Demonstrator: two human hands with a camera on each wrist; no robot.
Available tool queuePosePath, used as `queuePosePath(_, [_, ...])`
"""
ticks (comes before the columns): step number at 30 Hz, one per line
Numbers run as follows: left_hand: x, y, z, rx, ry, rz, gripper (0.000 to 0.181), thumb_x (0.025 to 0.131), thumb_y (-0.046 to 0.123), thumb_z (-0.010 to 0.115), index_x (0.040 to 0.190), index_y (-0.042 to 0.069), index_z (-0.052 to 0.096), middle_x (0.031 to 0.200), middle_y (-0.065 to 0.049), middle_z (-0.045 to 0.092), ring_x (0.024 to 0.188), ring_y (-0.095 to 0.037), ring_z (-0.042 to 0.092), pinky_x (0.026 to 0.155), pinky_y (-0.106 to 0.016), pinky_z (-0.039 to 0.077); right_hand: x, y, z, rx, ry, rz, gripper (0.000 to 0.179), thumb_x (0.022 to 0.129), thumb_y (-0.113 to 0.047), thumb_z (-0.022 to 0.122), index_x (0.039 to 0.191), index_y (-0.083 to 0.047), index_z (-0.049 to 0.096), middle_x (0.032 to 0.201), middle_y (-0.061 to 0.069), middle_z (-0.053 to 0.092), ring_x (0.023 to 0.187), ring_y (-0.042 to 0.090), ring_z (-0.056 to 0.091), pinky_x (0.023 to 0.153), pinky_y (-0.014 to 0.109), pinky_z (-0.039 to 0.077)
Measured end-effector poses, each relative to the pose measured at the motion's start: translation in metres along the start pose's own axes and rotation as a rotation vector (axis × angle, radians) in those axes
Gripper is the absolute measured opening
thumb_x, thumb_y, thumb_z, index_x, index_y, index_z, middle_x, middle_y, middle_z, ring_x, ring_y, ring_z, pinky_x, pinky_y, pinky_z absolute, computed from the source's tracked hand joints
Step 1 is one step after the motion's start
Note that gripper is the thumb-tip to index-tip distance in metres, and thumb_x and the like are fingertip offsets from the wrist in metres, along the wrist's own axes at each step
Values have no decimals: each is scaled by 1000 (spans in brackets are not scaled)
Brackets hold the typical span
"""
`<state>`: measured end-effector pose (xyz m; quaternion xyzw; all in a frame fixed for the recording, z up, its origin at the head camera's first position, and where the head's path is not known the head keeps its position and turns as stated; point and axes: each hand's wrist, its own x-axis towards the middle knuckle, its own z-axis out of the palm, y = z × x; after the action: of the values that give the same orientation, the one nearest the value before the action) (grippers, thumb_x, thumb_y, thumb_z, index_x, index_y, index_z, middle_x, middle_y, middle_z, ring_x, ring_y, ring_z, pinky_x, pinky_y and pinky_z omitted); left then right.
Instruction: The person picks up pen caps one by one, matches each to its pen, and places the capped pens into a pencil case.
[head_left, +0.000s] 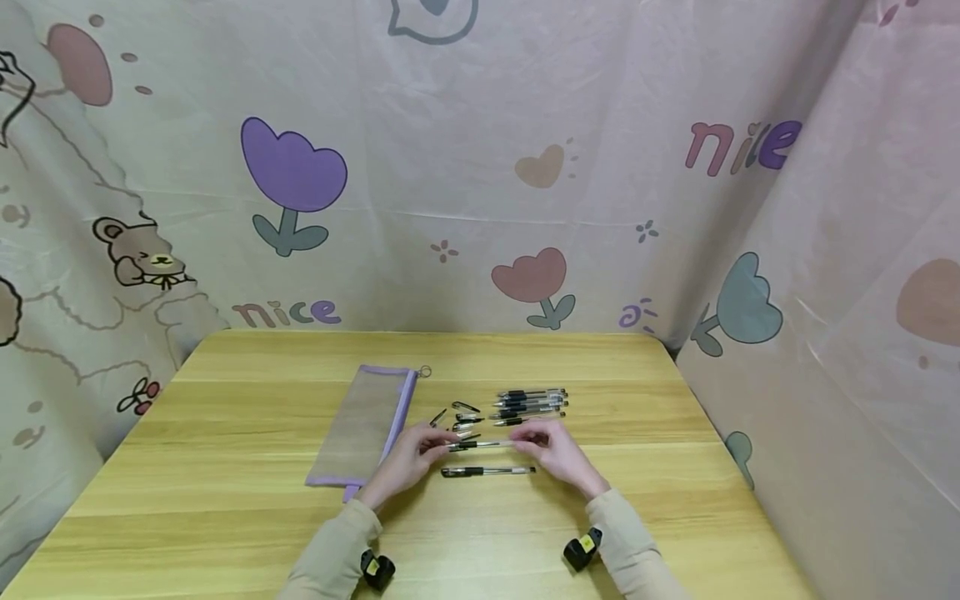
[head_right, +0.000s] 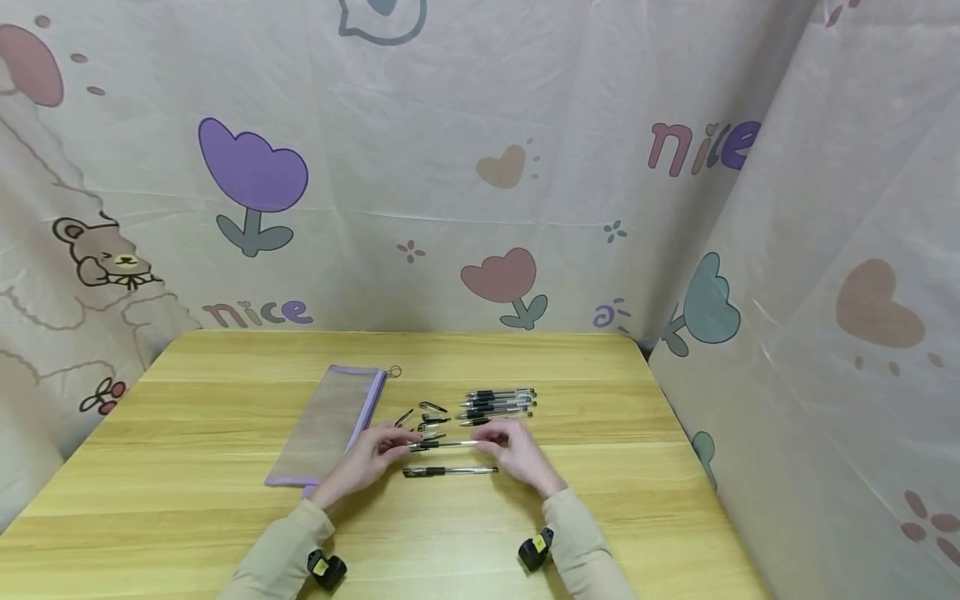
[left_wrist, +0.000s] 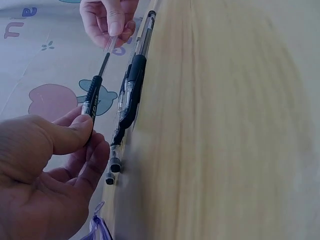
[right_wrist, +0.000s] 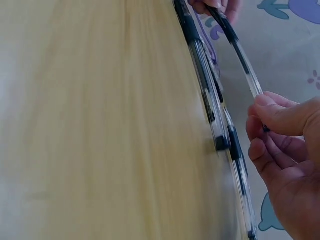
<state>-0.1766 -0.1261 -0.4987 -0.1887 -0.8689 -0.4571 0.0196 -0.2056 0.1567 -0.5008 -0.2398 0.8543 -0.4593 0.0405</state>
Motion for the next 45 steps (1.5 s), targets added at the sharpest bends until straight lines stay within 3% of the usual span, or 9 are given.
queuePosePath(6, [1,2,-1,29,-42,8,22,94,4,66,115,6,74,99,-5,67,88,-11,57,77,-21,49,-4,4,-6,-54,4,23,20,90,-7,71,109,-5,74,108,10,74,96,20,68,86,22,55])
queuePosePath(11, [1,3,1,79,-74,10,24,95,6,64,118,9,71,98,-2,64,87,-9,55,78,-22,47,-6,3,-8,-81,-4,46,16,89,-9,72,105,-7,75,104,6,73,94,16,65,84,21,54])
queuePosePath(18, [1,2,3,135,-63,-14,22,94,10,67,114,15,73,102,2,67,96,-14,56,87,-31,46,-7,6,-11,-128,-12,18,10,89,-13,73,99,-12,75,95,1,71,86,7,61,79,22,53])
queuePosePath(28, [2,1,6,177,-29,-20,13,90,8,72,100,13,78,100,2,72,100,-18,60,92,-42,48,-10,7,-14,-181,-51,55,11,88,-10,73,98,-14,75,100,0,73,95,14,64,93,41,53])
queuePosePath(40, [3,3,7,265,-22,9,10,87,7,75,92,15,79,91,5,70,93,-16,58,87,-38,47,-10,9,-14,-214,-85,16,9,87,-11,74,96,-14,75,95,-3,71,89,9,62,84,26,51])
queuePosePath(45, [3,5,8,278,-16,11,10,86,7,75,92,15,79,90,5,70,93,-16,57,85,-38,46,-11,9,-13,-231,-86,13,10,87,-11,75,97,-14,75,95,-4,71,89,9,62,85,26,50])
